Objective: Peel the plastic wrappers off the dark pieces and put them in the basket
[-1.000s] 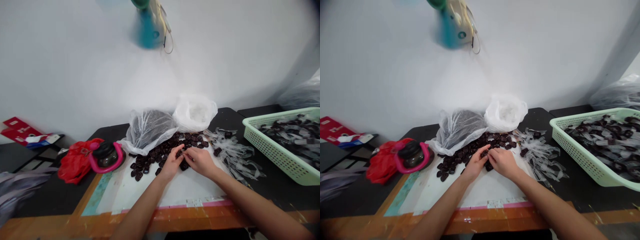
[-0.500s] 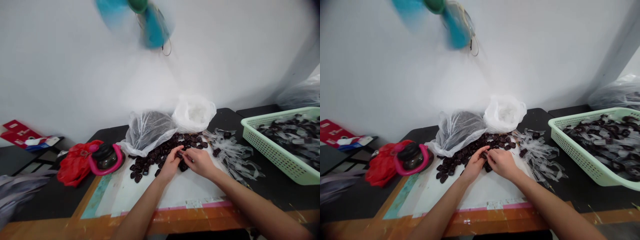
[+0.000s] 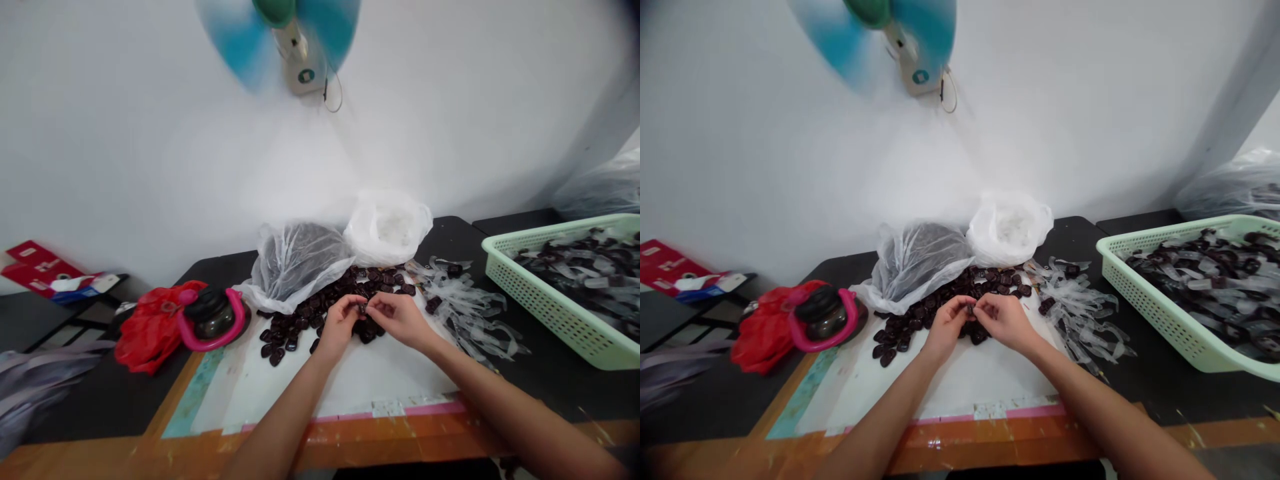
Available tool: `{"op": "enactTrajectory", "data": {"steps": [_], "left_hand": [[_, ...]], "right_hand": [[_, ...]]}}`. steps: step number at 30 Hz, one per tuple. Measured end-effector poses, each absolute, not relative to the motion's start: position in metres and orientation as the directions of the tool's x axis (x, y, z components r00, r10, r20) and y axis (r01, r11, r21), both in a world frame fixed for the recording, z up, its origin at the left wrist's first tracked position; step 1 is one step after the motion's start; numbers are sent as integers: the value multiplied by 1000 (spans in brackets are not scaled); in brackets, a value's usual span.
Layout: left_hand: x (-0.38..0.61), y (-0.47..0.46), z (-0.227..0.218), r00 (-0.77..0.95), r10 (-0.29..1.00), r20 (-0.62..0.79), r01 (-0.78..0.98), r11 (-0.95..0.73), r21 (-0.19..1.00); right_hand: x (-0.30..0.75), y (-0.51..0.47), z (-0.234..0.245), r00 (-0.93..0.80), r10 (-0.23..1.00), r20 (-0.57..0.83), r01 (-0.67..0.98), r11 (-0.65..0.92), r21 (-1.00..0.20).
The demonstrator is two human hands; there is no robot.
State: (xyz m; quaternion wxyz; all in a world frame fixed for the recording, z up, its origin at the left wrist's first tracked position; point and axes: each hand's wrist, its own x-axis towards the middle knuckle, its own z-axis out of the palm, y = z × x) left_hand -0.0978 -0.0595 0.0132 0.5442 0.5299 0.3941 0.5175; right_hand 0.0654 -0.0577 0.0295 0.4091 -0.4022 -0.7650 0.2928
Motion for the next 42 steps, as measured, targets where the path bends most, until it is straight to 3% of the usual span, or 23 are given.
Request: {"op": "enactTrajectory", "data": {"steps": [3, 8, 16, 24, 29, 35, 42], "left_hand": [[-97, -58, 13, 106, 988, 109, -242, -81, 967], [-96, -59, 15, 90, 991, 97, -259, -71, 963], [-96, -59, 14, 69, 989, 129, -234, -109, 966], [-97, -59, 13, 51, 979, 198, -134, -190, 973], [-98, -60, 12, 32, 973, 227, -65, -225, 972], [-96, -61, 12, 57, 977, 204, -137, -195, 971], [-94, -63, 11, 10, 966, 260, -95, -258, 962]], "right_hand": [[66, -52, 29, -322, 897, 302, 239, 386, -891], [66, -49, 29, -344, 906, 246, 100, 296, -950], [65, -52, 32, -313, 929, 200, 200, 270, -942], [65, -50, 30, -298, 931, 212, 162, 268, -950], [64, -51, 31, -379, 903, 200, 78, 246, -966], [63, -51, 29, -367, 905, 213, 99, 265, -959], [61, -52, 29, -402, 895, 192, 54, 232, -971]]}}
